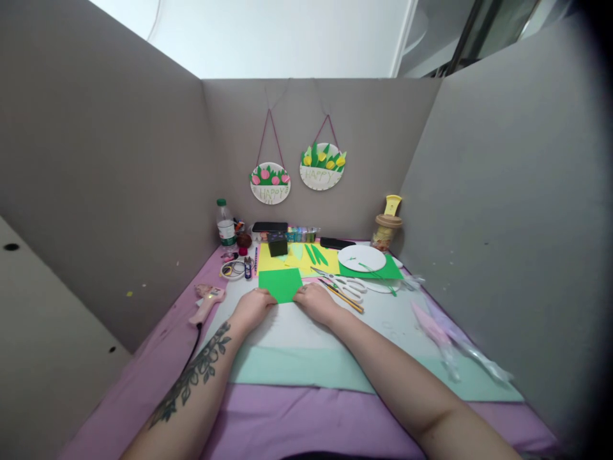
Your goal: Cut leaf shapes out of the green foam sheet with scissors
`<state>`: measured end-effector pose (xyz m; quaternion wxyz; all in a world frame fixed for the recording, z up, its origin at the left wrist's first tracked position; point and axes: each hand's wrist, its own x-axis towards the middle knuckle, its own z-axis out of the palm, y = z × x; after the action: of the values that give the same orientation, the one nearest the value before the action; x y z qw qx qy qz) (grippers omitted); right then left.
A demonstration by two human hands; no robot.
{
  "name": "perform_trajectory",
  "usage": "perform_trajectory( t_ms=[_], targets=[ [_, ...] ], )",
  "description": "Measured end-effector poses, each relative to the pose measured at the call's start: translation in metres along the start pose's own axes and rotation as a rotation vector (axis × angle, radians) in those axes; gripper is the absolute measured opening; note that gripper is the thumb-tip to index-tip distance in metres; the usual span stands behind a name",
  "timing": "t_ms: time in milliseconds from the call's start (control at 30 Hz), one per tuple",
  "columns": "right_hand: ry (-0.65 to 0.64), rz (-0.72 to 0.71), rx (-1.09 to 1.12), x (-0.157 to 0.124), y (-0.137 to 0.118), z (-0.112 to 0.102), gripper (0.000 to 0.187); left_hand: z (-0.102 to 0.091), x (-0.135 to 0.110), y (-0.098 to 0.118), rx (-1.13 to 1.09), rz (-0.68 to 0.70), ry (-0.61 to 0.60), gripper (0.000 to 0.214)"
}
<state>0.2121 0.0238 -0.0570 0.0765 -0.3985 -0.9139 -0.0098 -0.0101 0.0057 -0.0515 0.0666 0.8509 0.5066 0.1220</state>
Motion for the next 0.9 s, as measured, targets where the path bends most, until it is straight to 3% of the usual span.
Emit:
perform_trajectory(
  t_ms=[300, 600, 900],
  targets=[
    [-0.052, 0.048, -0.141, 0.007, -0.02, 0.001, 0.022, -0.001, 0.0, 0.006, 0.032, -0.002, 0.02, 0.027],
    [0.067, 0.13, 0.052, 0.011, -0.014, 0.009, 0.023, 0.006, 0.008, 0.009, 0.056, -0.095, 0.04, 0.024],
    [0.051, 0.28, 0.142, 0.013, -0.004, 0.012, 0.025, 0.003, 0.008, 0.003, 0.02, -0.158, 0.012, 0.024]
  ],
)
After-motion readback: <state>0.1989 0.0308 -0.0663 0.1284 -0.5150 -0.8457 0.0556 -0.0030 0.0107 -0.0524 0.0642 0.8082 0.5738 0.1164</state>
